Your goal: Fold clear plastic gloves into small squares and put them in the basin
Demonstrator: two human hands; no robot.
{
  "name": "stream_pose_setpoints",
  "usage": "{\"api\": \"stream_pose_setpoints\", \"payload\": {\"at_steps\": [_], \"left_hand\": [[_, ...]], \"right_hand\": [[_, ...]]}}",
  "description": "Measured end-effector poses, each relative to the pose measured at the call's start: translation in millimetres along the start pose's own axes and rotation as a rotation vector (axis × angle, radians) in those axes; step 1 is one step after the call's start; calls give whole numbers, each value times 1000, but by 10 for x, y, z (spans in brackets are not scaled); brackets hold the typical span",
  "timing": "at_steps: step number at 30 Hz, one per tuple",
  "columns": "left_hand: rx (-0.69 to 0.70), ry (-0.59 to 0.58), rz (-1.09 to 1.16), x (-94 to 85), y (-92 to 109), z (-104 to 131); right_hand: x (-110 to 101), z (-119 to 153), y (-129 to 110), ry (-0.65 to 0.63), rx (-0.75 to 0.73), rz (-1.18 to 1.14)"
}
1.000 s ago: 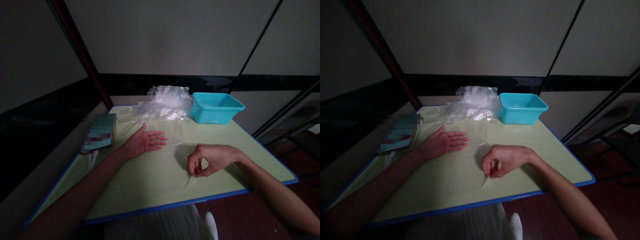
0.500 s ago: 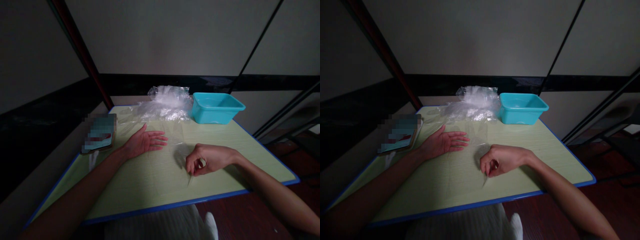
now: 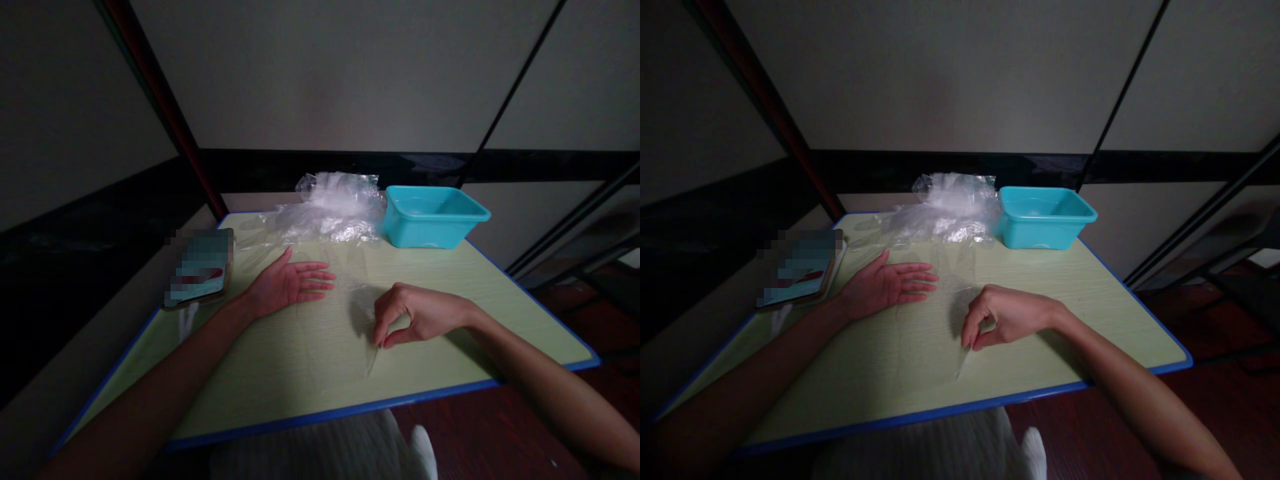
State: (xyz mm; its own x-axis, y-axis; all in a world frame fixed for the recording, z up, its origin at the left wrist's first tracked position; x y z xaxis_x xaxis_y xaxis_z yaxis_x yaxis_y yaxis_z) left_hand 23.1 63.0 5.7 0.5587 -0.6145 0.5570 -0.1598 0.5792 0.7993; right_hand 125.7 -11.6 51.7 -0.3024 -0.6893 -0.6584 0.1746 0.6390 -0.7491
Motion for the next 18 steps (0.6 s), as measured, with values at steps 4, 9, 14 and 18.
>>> {"api": "stream_pose_setpoints", "payload": {"at_steps": [4, 9, 14, 18], "left_hand": [[44, -14, 32, 11, 61, 30], [7, -89, 56, 70, 27, 51], [-86, -224, 62, 226, -73, 76], [-157, -312, 67, 367, -171, 87]], "right_hand": [[-18, -8, 16, 23, 15, -27], [-63, -11, 87, 88, 51, -51], [-126, -9, 117, 169, 48, -80], [-177, -13, 88, 219, 10, -97]]}}
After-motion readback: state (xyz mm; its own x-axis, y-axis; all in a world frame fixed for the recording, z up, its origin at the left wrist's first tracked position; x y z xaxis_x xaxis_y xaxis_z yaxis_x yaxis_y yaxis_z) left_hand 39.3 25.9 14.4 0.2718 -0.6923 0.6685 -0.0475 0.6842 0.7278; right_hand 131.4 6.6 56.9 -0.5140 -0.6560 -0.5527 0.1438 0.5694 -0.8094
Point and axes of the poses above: each hand's wrist, its own z-axis away from the middle knuckle, its own x-axis out of the palm, y = z × x, the point moved 9 cm from there along -z, towards the middle knuckle, and after that the axes turned 7 degrees about -x, right-handed, at the moved point
